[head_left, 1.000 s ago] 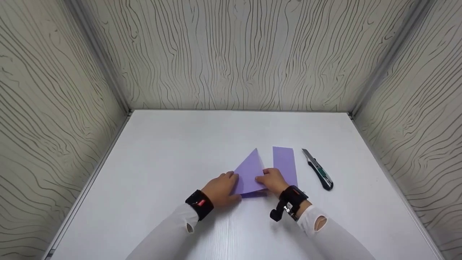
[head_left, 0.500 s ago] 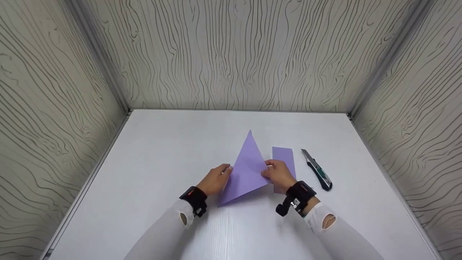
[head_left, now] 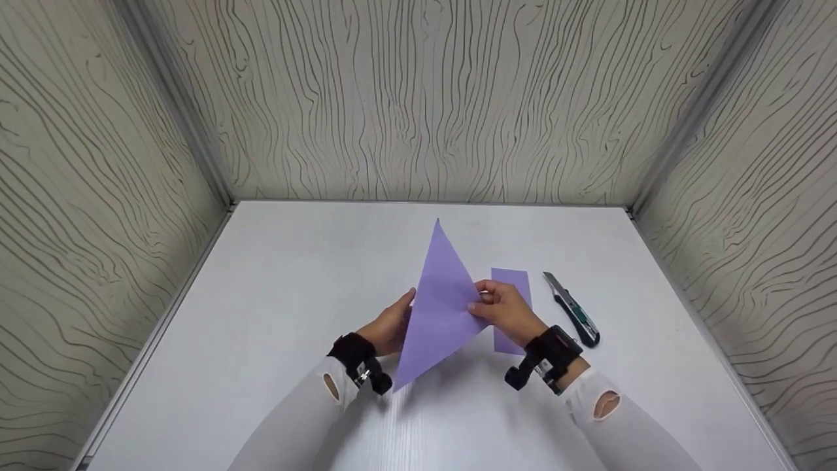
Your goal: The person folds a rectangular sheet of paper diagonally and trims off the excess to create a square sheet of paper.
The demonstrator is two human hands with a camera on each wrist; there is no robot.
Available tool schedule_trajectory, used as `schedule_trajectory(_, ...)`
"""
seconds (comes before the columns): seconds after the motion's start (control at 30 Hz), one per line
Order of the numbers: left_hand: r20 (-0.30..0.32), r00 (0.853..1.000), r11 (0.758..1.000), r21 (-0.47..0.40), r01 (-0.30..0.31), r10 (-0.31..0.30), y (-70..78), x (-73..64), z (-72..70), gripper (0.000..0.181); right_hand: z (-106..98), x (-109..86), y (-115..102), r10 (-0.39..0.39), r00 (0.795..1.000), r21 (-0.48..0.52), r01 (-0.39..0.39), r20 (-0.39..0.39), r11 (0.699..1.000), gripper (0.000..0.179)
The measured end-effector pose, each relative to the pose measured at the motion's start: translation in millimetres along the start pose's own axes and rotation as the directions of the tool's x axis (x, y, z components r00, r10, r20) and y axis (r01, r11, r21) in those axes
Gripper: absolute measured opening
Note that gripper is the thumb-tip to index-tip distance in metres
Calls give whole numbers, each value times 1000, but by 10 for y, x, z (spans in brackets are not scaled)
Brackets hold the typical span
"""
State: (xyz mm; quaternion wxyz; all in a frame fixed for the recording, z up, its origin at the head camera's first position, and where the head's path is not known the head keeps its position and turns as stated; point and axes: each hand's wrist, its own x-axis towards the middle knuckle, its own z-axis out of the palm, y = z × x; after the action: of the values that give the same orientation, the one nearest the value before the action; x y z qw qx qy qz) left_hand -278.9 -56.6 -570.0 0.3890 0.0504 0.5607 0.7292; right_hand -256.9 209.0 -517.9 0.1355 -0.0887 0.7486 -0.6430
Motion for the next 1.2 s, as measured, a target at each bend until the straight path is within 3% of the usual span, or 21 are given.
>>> schedule_trajectory(0.1, 30, 999, 999, -51, -16, 17, 44, -18, -5, 68, -29, -8, 36, -16, 999, 23, 15, 29, 1000, 23)
schedule_trajectory(0.17, 23, 998, 997, -48, -58, 59, 76, -27, -15, 54, -59, -10, 61, -22, 999, 45, 21, 31, 999, 23)
schedule_trajectory(0.3, -80, 986, 989, -3, -148, 148, 128, -46, -62, 26, -132, -11, 115, -13, 1000, 90, 13, -2, 996, 22)
schedule_trajectory(0.43, -200, 958, 978, 21, -207, 207, 158, -67, -118, 51, -197, -7, 184, 45, 994, 114, -34, -95, 993, 23)
schedule_trajectory(0.57, -302, 914, 963, 84, -257, 271, 181, -74, -150, 49, -227, 1, 261, 113, 968, 78, -98, -225, 992, 24)
schedule_trajectory(0.7, -394, 849, 933, 229, -279, 351, 200, -73, -197, 26, -220, 4, 357, 134, 947, -1, -140, -293, 990, 26)
schedule_trajectory(0.8, -426, 804, 889, 378, -258, 414, 209, -76, -254, 19, -184, 8, 446, 140, 939, -45, -162, -315, 986, 15)
schedule_trajectory(0.9, -424, 778, 829, 518, -211, 463, 209, -85, -321, 21, -116, 3, 516, 160, 929, -92, -201, -334, 975, 11)
schedule_trajectory(1.0, -408, 778, 763, 632, -137, 477, 192, -86, -386, 26, -29, -8, 557, 179, 917, -142, -242, -358, 960, 24)
schedule_trajectory(1.1, -387, 794, 697, 714, -62, 468, 168, -83, -424, 33, 50, -6, 591, 168, 917, -202, -253, -362, 946, 31)
schedule_trajectory(1.2, -372, 818, 658, 753, -11, 439, 142, -83, -428, 43, 114, 9, 616, 150, 925, -267, -252, -349, 930, 35)
